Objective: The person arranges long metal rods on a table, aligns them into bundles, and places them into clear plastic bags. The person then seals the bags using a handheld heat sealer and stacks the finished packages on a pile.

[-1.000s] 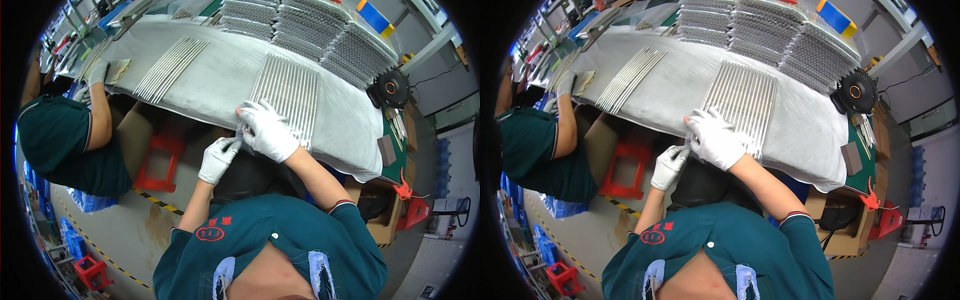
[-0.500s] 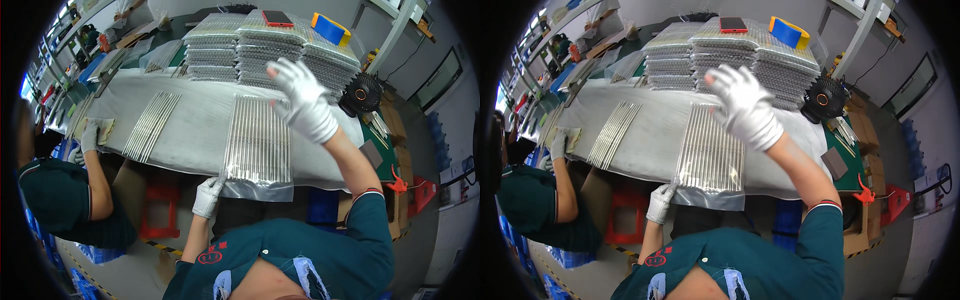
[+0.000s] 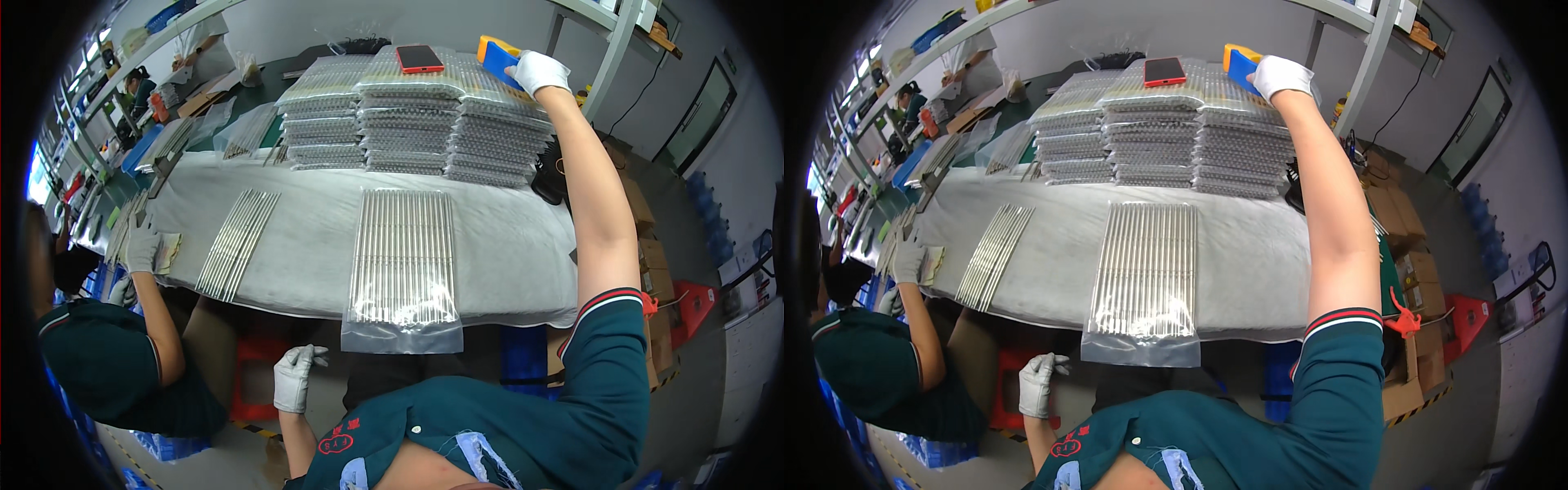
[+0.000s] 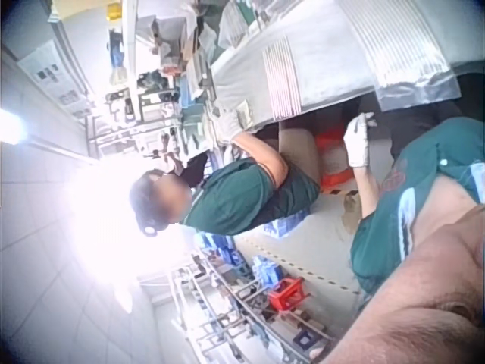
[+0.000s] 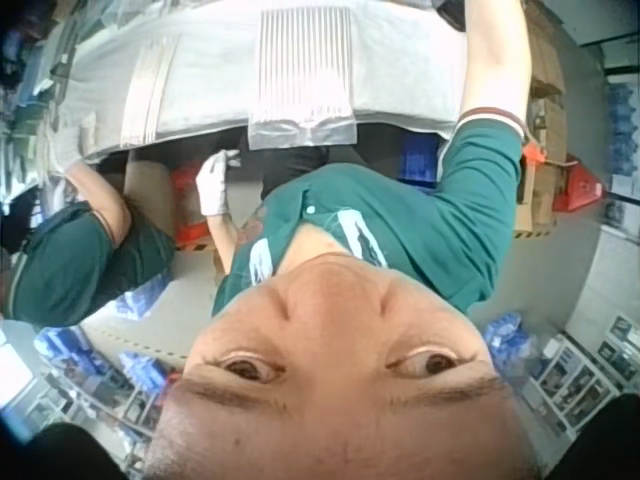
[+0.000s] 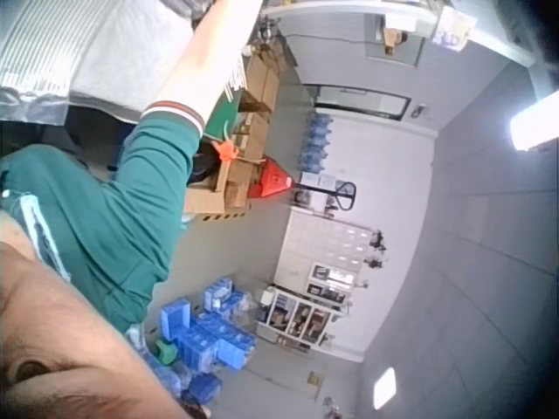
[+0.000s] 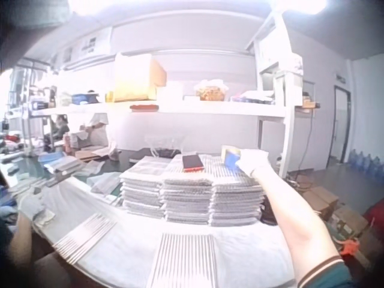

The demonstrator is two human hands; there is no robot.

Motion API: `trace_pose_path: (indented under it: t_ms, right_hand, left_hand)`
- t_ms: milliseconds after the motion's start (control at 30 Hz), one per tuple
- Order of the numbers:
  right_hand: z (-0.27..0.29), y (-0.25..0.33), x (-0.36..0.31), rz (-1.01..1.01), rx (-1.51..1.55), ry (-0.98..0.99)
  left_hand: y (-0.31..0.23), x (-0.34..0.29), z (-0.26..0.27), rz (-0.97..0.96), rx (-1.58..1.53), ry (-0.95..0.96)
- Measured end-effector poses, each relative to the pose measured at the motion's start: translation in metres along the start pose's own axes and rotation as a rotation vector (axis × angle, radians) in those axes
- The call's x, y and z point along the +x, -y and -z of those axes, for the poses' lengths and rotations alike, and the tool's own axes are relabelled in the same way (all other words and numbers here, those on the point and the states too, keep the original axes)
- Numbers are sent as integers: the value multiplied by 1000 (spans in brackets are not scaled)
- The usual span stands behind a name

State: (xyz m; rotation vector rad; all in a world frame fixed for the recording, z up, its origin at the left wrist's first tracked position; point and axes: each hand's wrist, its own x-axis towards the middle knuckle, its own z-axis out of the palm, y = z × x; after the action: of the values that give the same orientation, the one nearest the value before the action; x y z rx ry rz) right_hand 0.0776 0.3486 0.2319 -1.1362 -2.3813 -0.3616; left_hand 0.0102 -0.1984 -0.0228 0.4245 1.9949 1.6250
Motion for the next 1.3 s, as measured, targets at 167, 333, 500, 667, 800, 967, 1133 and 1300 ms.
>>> trace_pose_path:
  t_ms: [167, 333, 500, 667, 800, 967, 1133, 1300]
  right_hand:
    - [42, 28, -90, 387, 509, -338]
    - [69, 56, -205, 1112, 433, -100]
    - [71, 50, -270, 1167, 573, 227]
    - [81, 41, -287, 1026, 604, 666]
    - [84, 39, -290, 935, 766, 854]
    - [78, 40, -289, 1013, 1143, 1060]
    - [75, 50, -299, 746, 1538, 1547]
    - [55, 13, -280, 394, 1276, 1749]
  left_hand:
    - [-34, -1, -9, -282, 127, -84]
    - [-98, 18, -37, -957, 507, -159]
    - [-143, 0, -58, -1084, 605, 104]
    - [-122, -4, -59, -840, 505, 391]
    - [-102, -11, -58, -221, 73, 494]
    - [-94, -23, -62, -122, -226, 606]
    - [-100, -30, -70, -172, -185, 422]
    - [-80, 1, -50, -156, -125, 162]
